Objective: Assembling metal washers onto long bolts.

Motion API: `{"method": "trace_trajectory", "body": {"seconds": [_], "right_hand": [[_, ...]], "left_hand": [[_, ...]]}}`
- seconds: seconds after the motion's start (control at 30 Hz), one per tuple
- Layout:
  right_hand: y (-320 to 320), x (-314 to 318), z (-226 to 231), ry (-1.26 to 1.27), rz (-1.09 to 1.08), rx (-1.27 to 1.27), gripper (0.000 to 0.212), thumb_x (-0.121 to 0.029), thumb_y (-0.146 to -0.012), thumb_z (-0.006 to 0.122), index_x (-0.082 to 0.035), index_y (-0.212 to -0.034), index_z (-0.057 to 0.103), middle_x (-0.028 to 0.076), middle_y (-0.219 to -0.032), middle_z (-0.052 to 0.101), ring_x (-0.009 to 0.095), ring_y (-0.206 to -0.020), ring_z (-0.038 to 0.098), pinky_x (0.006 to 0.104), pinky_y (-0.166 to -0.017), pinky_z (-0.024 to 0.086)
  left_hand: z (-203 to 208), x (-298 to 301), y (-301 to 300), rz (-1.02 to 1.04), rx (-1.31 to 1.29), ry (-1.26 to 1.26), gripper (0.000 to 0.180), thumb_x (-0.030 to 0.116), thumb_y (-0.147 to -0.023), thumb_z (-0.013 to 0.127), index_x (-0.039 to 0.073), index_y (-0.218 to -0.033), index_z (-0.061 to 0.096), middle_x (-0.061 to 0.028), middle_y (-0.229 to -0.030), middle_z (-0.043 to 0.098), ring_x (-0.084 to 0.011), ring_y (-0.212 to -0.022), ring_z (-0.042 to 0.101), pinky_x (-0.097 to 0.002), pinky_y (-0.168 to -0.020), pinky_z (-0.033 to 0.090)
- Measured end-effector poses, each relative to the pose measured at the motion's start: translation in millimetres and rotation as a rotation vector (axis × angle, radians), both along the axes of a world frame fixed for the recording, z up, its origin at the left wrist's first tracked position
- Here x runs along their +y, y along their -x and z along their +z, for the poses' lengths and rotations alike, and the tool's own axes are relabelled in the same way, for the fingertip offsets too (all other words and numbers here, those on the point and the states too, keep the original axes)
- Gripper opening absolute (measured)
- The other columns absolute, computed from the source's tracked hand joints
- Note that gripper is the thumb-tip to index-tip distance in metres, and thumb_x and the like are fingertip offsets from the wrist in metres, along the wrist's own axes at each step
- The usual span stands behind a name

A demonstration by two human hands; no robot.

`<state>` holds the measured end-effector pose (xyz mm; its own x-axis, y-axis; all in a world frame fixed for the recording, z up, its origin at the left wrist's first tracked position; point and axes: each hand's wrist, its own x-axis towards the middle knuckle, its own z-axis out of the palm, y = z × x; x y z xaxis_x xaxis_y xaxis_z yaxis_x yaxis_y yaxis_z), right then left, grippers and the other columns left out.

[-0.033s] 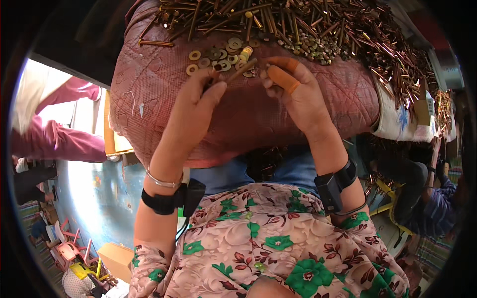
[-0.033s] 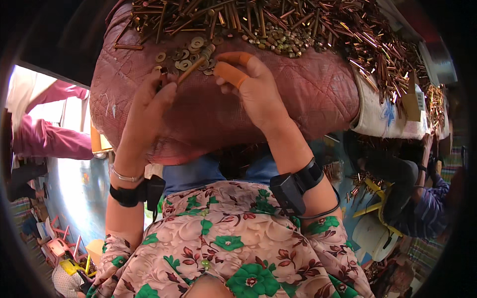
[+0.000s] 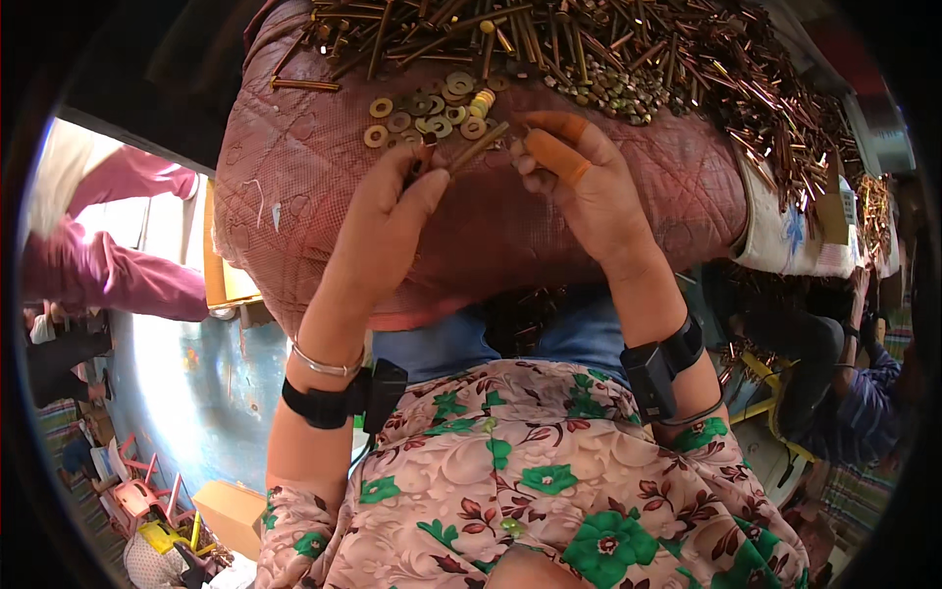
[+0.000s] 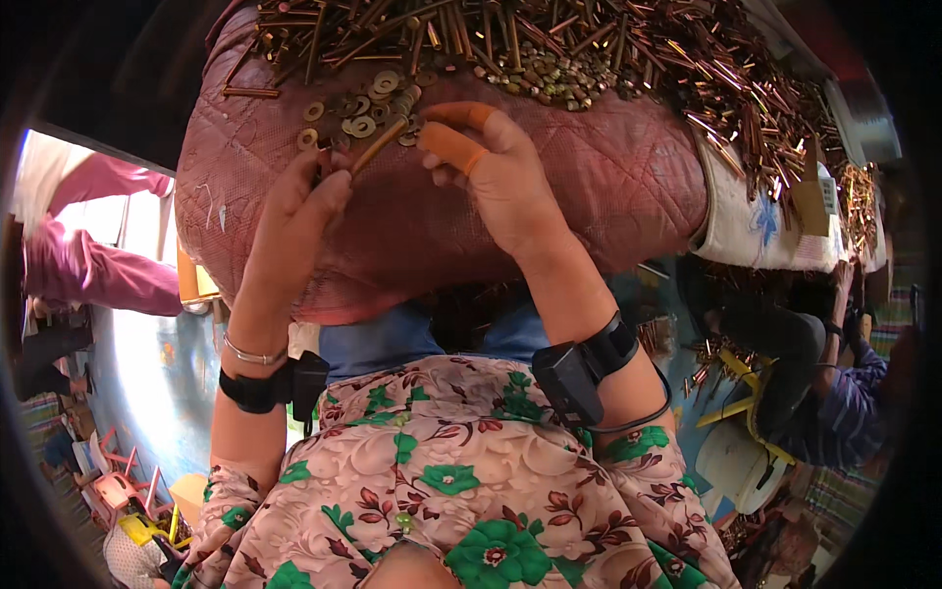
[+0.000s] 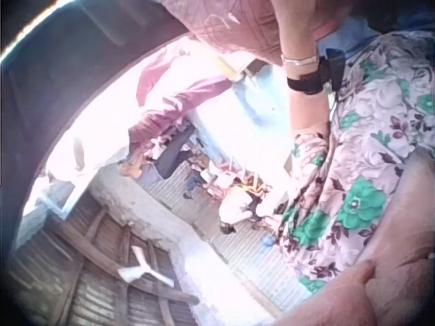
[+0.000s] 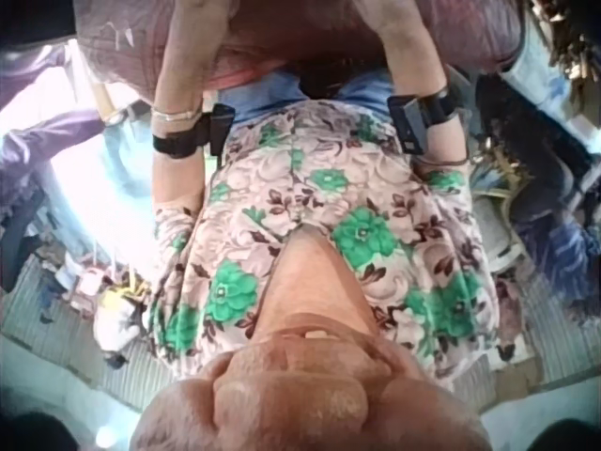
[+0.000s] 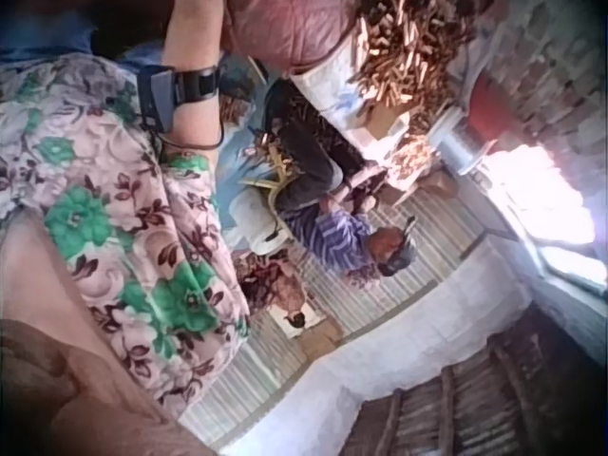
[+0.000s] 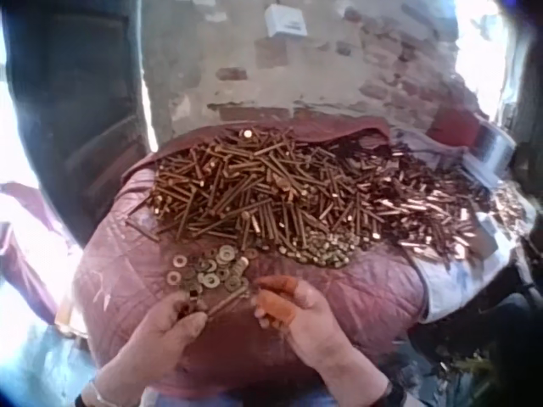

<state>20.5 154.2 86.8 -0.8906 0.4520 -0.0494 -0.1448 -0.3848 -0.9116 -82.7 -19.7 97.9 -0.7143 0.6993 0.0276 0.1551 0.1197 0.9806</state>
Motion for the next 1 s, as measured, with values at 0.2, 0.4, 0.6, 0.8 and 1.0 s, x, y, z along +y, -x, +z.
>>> {"method": "trace_trajectory", "body": {"seconds": [0.2, 0.4, 0.6, 0.8, 1.0], "right_hand": [[-21, 0, -1, -0.048, 0.055, -0.049, 0.030, -0.012, -0.083, 0.063, 0.003, -0.107, 0.056, 0.004, -0.083, 0.059, 0.009, -0.074, 0.055, 0.0215, -0.064, 0.043], [-36, 8, 5, -0.124, 0.083, -0.122, 0.029, -0.012, -0.081, 0.064, 0.001, -0.106, 0.058, 0.005, -0.085, 0.060, 0.009, -0.075, 0.054, 0.0215, -0.066, 0.043], [-44, 7, 9, -0.239, 0.098, -0.204, 0.030, -0.009, -0.079, 0.066, 0.002, -0.106, 0.058, 0.005, -0.088, 0.061, 0.009, -0.076, 0.054, 0.0211, -0.069, 0.043], [-47, -7, 2, -0.142, 0.215, -0.255, 0.029, -0.012, -0.078, 0.067, 0.001, -0.103, 0.060, 0.004, -0.091, 0.061, 0.011, -0.078, 0.055, 0.0246, -0.071, 0.045], [-40, -16, 10, -0.583, -0.135, -0.114, 0.027, -0.018, -0.075, 0.070, -0.001, -0.094, 0.062, 0.008, -0.089, 0.060, 0.018, -0.078, 0.057, 0.0289, -0.068, 0.047]], "left_hand": [[-6, 0, -35, -0.055, -0.381, -0.065, 0.015, 0.014, -0.090, 0.052, 0.003, -0.100, 0.051, 0.0067, -0.075, 0.044, -0.0008, -0.060, 0.035, -0.0156, -0.051, 0.030], [-6, 1, -43, -0.096, -0.498, -0.044, 0.013, 0.014, -0.089, 0.052, 0.005, -0.098, 0.051, 0.0066, -0.072, 0.040, 0.0000, -0.058, 0.032, -0.0150, -0.048, 0.028], [-10, 5, -48, -0.125, -0.455, 0.018, 0.014, 0.014, -0.089, 0.053, 0.006, -0.100, 0.051, 0.0062, -0.073, 0.042, 0.0000, -0.059, 0.034, -0.0146, -0.048, 0.028], [-9, 10, -55, -0.123, -0.419, -0.022, 0.015, 0.013, -0.088, 0.054, 0.008, -0.102, 0.052, 0.0068, -0.079, 0.045, 0.0003, -0.063, 0.038, -0.0145, -0.050, 0.031], [-11, 12, -60, -0.105, -0.553, 0.004, 0.018, 0.008, -0.086, 0.054, 0.005, -0.103, 0.054, 0.0049, -0.082, 0.049, -0.0008, -0.065, 0.042, -0.0159, -0.053, 0.034]]}}
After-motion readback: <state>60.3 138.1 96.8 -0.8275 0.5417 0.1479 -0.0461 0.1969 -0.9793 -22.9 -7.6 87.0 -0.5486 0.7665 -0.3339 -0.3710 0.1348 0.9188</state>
